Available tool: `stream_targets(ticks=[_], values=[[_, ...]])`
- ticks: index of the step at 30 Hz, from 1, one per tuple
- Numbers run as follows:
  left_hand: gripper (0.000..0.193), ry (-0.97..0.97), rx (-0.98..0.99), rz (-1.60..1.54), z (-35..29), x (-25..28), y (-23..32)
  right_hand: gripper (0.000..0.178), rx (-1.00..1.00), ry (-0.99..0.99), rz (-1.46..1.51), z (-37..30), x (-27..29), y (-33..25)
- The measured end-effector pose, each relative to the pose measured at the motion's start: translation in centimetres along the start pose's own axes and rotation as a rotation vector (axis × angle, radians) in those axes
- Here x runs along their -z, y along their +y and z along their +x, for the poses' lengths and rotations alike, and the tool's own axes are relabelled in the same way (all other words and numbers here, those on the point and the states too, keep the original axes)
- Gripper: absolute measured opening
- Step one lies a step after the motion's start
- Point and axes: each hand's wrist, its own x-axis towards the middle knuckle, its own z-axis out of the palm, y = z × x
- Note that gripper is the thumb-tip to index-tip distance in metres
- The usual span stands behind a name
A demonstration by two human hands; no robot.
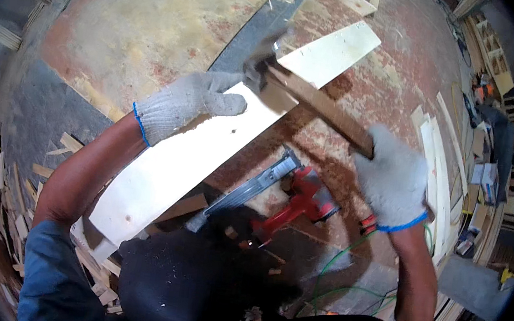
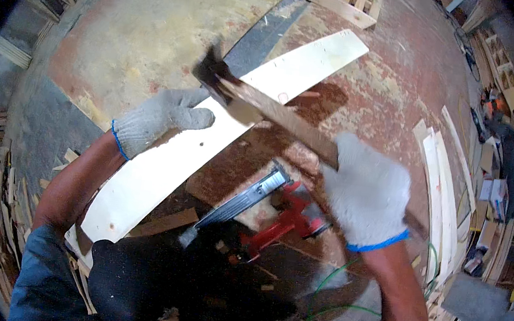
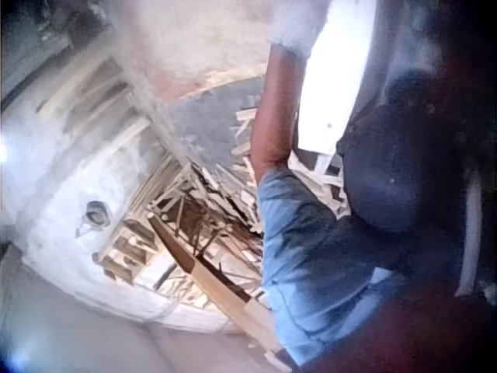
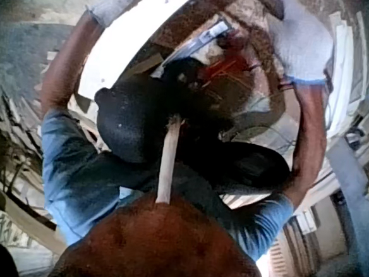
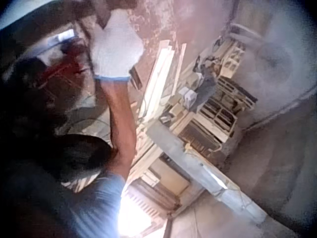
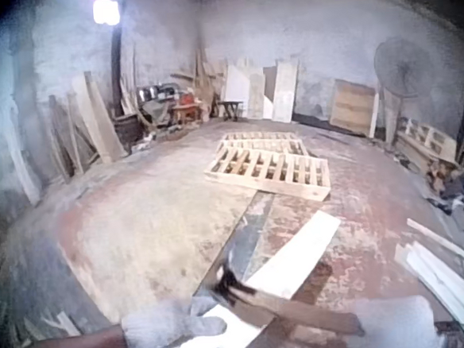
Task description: The person assembles a wooden slatted structure by placing small wooden pieces between two long side rails and securing them with a pneumatic nail gun. The person repeatedly picks up pieces, aligns them, and nails them into place.
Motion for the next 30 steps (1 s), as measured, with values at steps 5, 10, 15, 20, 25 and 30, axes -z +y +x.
stream_targets(ticks=[5,10,15,20,25,30], values=[[0.089,-0.029,-0.081,-0.064,0.1,0.4,-2.7,0.032,-0.010,0.179,0.196,-0.2,-0.7,-0.1],[0.092,-0.062,-0.093,-0.017,1.6,-0.6,-2.4,0.029,-0.029,-0.044,0.027,0.9,-0.7,0.9],[0.084,-0.082,-0.069,-0.188,0.1,-0.6,-1.4,0.028,-0.253,-0.288,0.425,-1.8,-1.7,5.6],[0.080,0.000,0.115,-0.018,0.6,0.3,-2.0,0.027,-0.684,-0.464,0.884,-11.4,-8.3,13.4],[0.066,-0.013,0.077,0.292,-1.4,-3.2,-0.7,0.033,-0.928,-0.422,0.718,-25.4,-20.2,20.3],[0.036,0.018,0.095,0.246,-1.9,-5.3,0.3,0.042,-1.021,-0.319,0.928,-34.0,-28.1,21.7]])
